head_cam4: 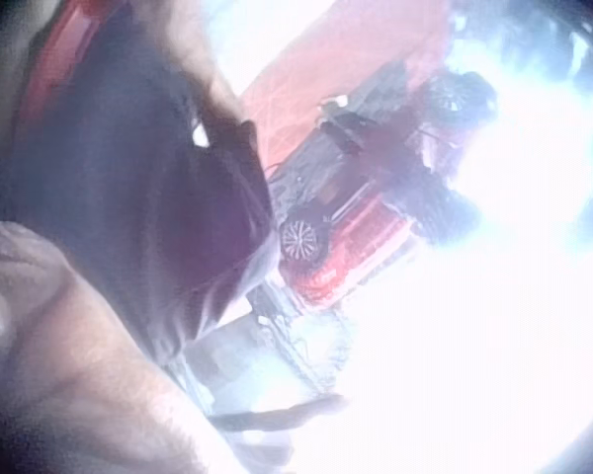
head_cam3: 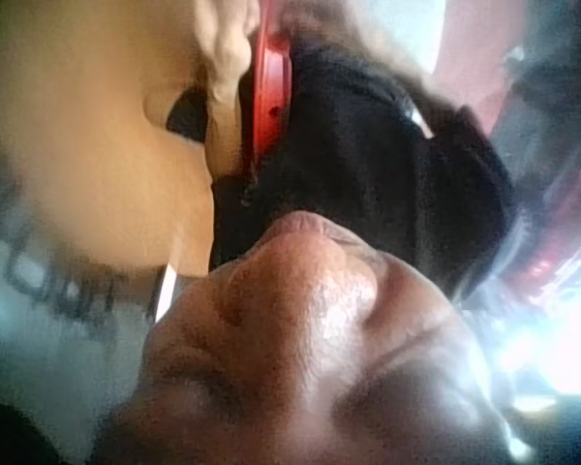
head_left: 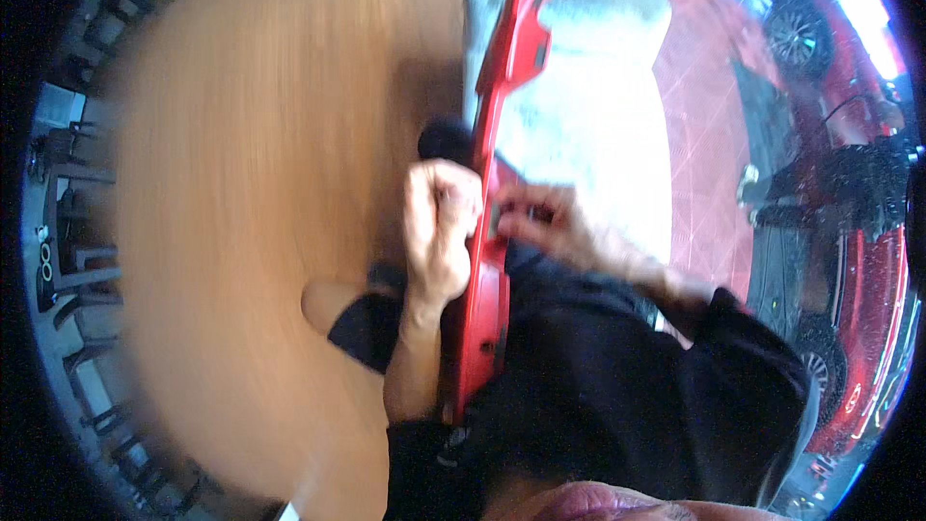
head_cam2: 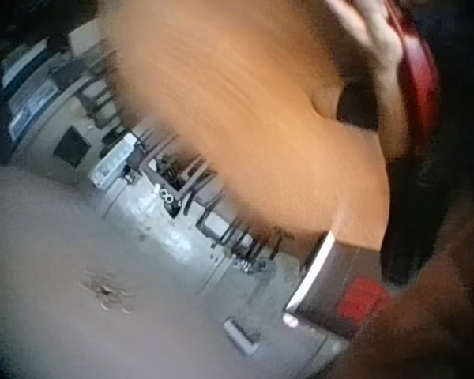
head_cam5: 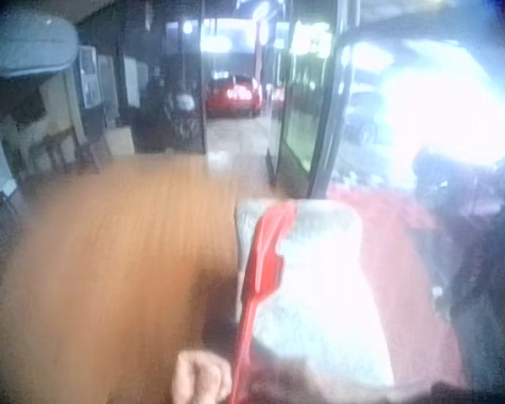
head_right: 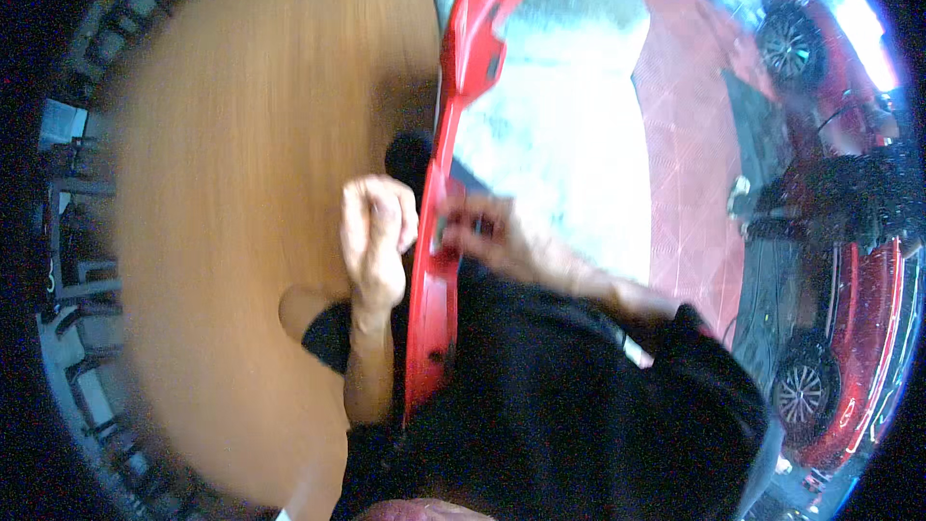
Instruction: The person sits on the floor and applies clear adhesive tape to the edges of a red plastic car part. They smooth the tape down with their fingers and peel off excess pieces to ensure a clean finish.
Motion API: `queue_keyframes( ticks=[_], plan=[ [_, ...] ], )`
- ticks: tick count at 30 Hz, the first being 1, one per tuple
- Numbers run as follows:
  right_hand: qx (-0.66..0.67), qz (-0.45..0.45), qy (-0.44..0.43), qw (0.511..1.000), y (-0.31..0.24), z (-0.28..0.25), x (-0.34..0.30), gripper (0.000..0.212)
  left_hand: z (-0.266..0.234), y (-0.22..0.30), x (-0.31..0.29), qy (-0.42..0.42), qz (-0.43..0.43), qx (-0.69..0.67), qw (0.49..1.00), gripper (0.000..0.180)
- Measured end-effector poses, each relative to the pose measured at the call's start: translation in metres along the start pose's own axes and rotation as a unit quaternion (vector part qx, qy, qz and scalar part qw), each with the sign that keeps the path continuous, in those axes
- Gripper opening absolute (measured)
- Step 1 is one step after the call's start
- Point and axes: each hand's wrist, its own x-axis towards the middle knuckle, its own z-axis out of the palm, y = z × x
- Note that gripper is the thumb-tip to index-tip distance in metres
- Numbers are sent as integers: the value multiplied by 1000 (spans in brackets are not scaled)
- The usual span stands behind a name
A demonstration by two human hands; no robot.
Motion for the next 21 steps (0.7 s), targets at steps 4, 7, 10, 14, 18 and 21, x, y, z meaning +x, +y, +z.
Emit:
queue_keyframes(
  ticks=[4, 7, 10, 14, 18, 21],
  plan=[
    [87, 57, -8, 995, -3, 11, 5, 28, 9, -22, 0, 3, 72, 77, 994, 22],
    [113, 72, -15, 991, -3, 7, 7, 25, 17, -25, 0, 5, 28, 27, 999, 26],
    [119, 63, -26, 991, 12, 4, 8, 23, 18, -23, 1, -27, 18, 76, 997, 23],
    [100, 56, -60, 992, 4, -2, 16, 20, 18, -12, 8, -56, 22, 114, 992, 23],
    [126, 49, -86, 987, 6, -5, 24, 20, 17, -12, 11, -56, 54, 128, 989, 23],
    [165, 41, -47, 984, 13, -1, 18, 22, 17, -8, 10, -54, 17, 89, 994, 23]
  ],
)
